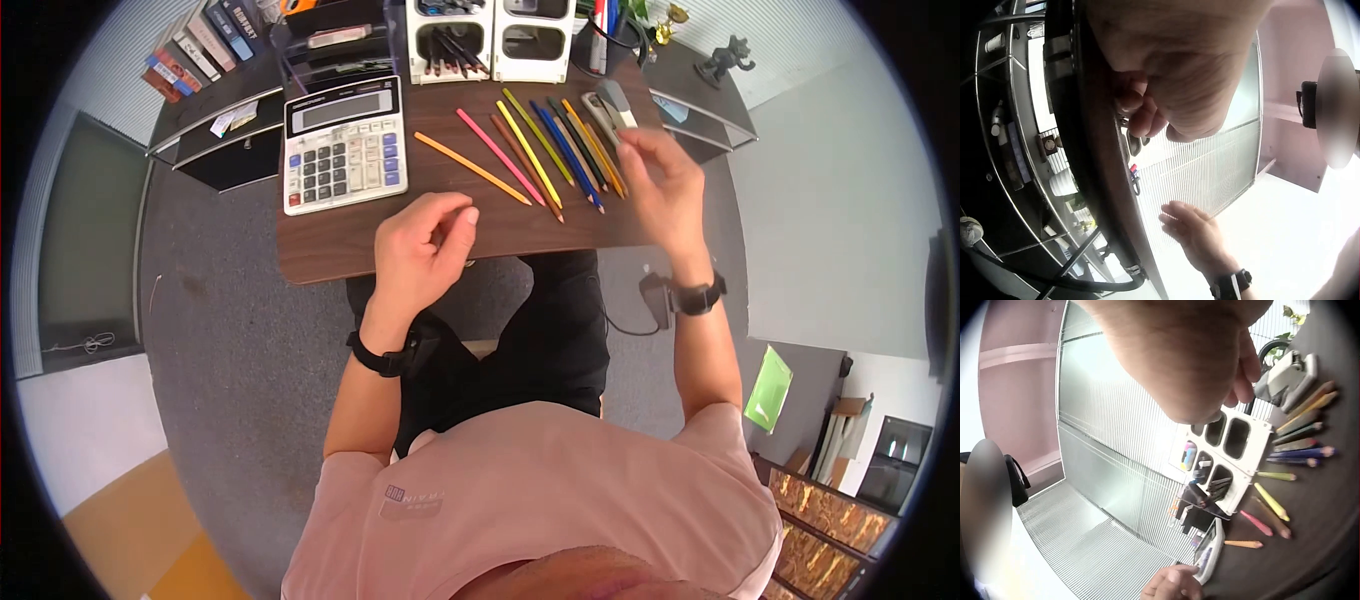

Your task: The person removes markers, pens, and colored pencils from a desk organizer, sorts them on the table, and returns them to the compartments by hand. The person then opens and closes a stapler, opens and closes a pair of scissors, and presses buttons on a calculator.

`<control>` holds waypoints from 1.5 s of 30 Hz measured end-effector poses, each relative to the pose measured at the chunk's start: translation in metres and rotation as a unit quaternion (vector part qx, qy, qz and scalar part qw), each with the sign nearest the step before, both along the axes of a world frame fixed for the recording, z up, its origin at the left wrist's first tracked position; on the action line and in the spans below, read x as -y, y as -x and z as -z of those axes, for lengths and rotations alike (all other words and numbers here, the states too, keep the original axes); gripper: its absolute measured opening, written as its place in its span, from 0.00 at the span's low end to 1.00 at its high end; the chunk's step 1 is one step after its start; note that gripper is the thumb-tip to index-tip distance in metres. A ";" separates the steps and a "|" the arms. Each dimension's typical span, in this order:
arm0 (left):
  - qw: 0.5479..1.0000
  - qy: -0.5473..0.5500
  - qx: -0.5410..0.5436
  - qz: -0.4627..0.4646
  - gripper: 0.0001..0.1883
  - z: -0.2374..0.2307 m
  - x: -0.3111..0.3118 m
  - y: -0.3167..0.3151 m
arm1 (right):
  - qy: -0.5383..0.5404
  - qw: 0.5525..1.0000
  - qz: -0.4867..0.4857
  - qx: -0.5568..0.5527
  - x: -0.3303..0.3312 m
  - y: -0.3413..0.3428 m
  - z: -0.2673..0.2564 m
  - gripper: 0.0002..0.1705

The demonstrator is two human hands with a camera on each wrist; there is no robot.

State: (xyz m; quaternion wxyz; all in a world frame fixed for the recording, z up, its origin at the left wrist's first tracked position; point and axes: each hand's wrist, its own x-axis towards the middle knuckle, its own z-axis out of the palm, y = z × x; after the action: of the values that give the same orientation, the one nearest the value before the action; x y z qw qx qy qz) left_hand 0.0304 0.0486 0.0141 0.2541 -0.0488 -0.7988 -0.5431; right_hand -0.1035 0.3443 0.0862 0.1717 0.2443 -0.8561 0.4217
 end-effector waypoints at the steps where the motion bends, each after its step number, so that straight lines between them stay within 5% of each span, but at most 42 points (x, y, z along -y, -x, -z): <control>1: 1.000 0.003 0.004 0.003 0.08 0.000 0.000 0.000 | -0.018 1.000 0.019 -0.005 -0.007 -0.010 0.006 0.12; 14: 0.995 0.083 0.027 -0.055 0.08 -0.001 -0.009 0.001 | -0.067 0.993 0.084 -0.050 -0.015 -0.027 0.070 0.18; 23: 0.990 0.122 0.009 -0.073 0.10 0.003 -0.013 0.002 | -0.064 0.997 0.029 -0.037 0.009 -0.017 0.063 0.22; 32: 0.966 0.236 -0.065 -0.080 0.27 -0.014 -0.031 0.013 | -0.079 0.992 -0.064 -0.077 0.024 -0.032 0.063 0.21; 35: 0.962 0.269 0.028 -0.043 0.35 -0.018 -0.041 0.019 | -0.078 0.991 -0.078 -0.079 0.022 -0.031 0.063 0.20; 45: 0.954 0.286 0.041 0.081 0.37 -0.019 -0.035 0.041 | -0.080 0.984 -0.142 -0.068 0.017 -0.028 0.059 0.25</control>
State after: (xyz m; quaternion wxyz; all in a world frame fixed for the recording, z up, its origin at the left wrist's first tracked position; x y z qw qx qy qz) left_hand -0.0107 0.0835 0.0329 0.1514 -0.1614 -0.9238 -0.3126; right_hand -0.0752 0.3271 0.0276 0.1473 0.4046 -0.8301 0.3543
